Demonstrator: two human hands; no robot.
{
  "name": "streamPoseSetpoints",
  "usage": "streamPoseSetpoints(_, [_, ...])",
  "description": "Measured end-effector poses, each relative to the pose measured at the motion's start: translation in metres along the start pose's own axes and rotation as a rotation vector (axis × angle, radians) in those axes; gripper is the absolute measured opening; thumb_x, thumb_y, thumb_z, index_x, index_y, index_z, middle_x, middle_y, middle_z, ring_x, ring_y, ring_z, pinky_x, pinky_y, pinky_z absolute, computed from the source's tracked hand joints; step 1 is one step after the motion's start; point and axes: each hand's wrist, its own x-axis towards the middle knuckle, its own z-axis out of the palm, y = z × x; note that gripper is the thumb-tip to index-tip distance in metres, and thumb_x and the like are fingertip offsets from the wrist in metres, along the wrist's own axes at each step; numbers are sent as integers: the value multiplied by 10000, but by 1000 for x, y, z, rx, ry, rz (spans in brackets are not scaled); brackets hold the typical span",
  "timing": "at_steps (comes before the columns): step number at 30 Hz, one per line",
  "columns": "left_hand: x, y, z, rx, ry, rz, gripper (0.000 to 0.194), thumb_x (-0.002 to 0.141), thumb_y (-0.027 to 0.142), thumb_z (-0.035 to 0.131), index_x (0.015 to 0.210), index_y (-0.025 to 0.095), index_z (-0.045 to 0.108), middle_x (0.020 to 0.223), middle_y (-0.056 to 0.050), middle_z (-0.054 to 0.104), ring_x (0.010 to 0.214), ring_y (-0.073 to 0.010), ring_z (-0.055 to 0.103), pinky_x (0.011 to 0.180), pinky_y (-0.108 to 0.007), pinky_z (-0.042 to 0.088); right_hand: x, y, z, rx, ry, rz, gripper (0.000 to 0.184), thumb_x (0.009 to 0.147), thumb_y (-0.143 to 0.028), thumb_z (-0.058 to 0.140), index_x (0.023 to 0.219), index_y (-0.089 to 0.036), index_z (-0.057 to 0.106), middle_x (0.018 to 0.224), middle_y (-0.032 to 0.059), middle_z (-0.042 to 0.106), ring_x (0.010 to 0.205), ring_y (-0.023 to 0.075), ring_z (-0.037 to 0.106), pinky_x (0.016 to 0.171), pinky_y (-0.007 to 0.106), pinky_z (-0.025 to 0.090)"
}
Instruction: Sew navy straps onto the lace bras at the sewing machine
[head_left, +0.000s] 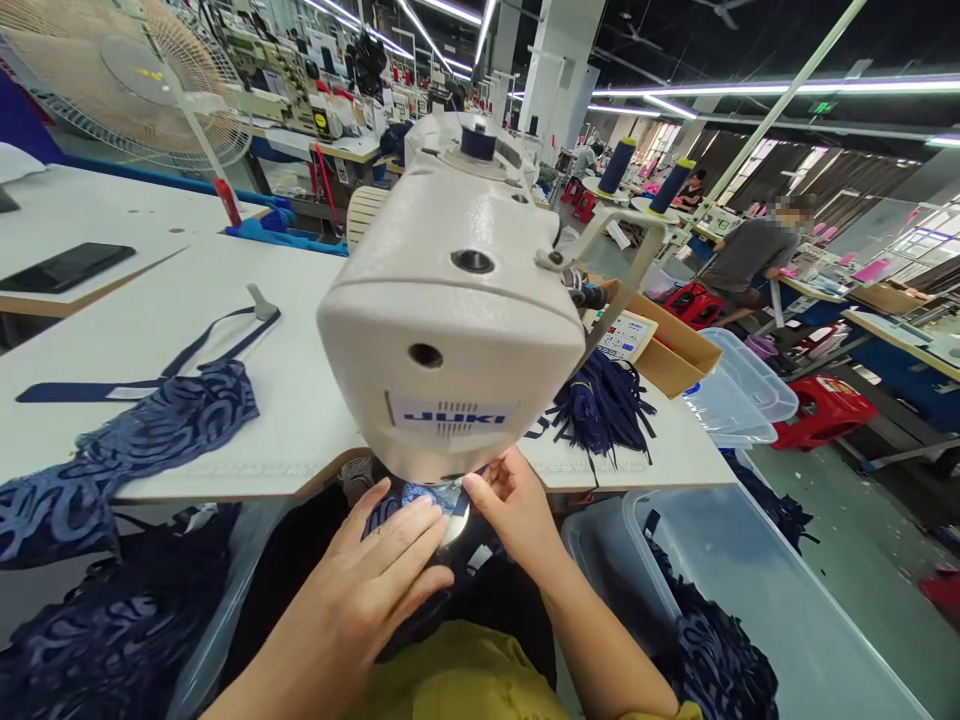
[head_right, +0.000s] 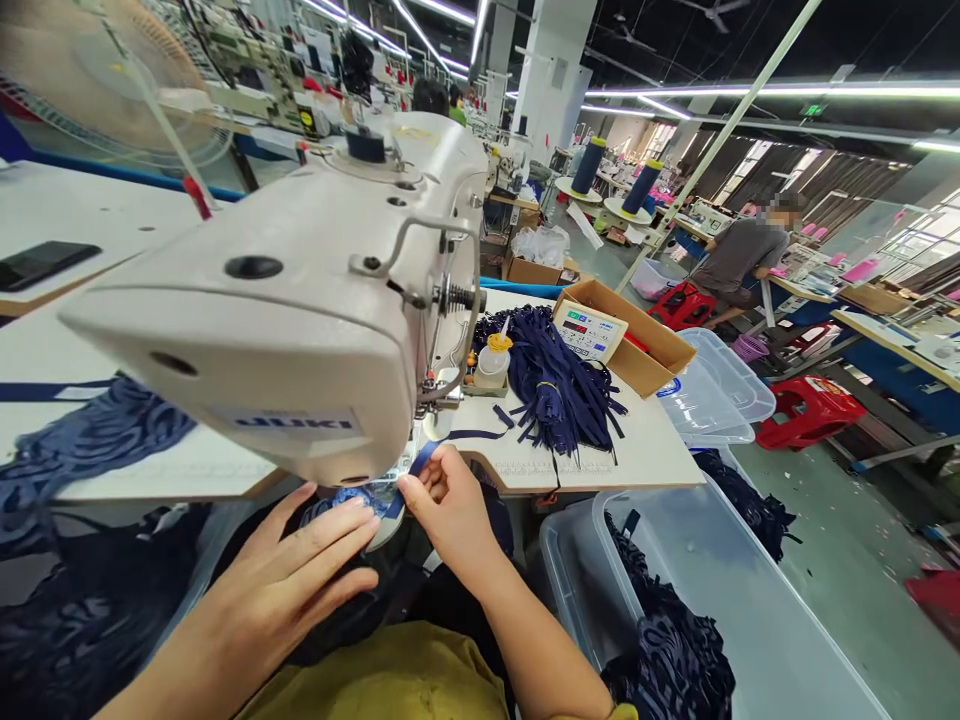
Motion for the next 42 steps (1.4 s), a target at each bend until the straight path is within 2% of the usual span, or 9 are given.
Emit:
streamPoseSetpoints(2, [-2,-4,-1,-20,-25,11,357,887,182,596,1241,167,553,1167,-32,692,1104,-140,629,1194,-388,243,-2,3,1,-19,1,0,142,820,-285,627,829,-218,502,697,-58,466,586,95,446,546,221,408])
streamPoseSetpoints(4, [-4,-7,-2,-72,-24,-30,335,902,171,566,1237,172,559,1189,-33,686,1120,-132,622,1179,-347,284,-3,5,2,6,-9,16,130,827,-273,613,851,-218,498,701,-60,454,589,94,429,547,220,391])
streamPoseSetpoints(9, [-7,-6,2,-294,26,-286,262,928,267,534,1180,262,607,1144,42,707,1044,-126,669,1105,-343,412,-6,6,11,85,18,34,136,829,-248,589,910,-218,483,694,-65,428,600,91,410,559,208,370])
streamPoseSetpoints(13, [-11,-5,9,-355,41,-396,272,900,349,575,1159,298,642,1166,52,697,1178,-195,590,1041,-339,479,-9,6,20,103,93,31,153,839,-266,574,936,-213,467,763,-40,508,668,105,490,639,231,418])
streamPoseSetpoints(18, [-12,-6,10,-400,78,-548,253,897,389,576,1113,287,659,1116,40,719,1105,-195,638,943,-316,550,-10,5,23,100,123,41,193,834,-284,570,989,-216,478,832,-17,555,776,138,557,728,260,442])
streamPoseSetpoints(20, [-10,-7,9,-392,48,-496,252,904,377,568,1126,289,649,1129,42,714,1115,-186,634,964,-317,535,-9,4,21,79,111,41,190,835,-283,564,995,-213,487,830,-15,560,770,140,555,728,264,439])
streamPoseSetpoints(26, [-1,-10,3,-203,-51,-108,307,917,285,553,1219,244,593,1172,4,698,1061,-132,661,1132,-355,366,-9,6,20,60,121,31,175,853,-278,551,1003,-212,488,864,-10,563,793,142,558,745,269,445])
streamPoseSetpoints(35, [-4,-13,5,-139,-71,-36,355,904,221,573,1258,201,557,1229,-36,664,1147,-157,607,1109,-350,392,-11,9,24,64,150,9,158,862,-250,529,1010,-208,493,916,6,570,830,147,556,772,276,453])
streamPoseSetpoints(42, [8,-18,-2,-123,-61,107,292,925,147,519,1209,142,586,1180,-38,680,1136,-117,601,1142,-294,335,-12,5,25,70,147,8,154,858,-253,520,1002,-204,492,910,6,566,815,148,551,760,283,450])
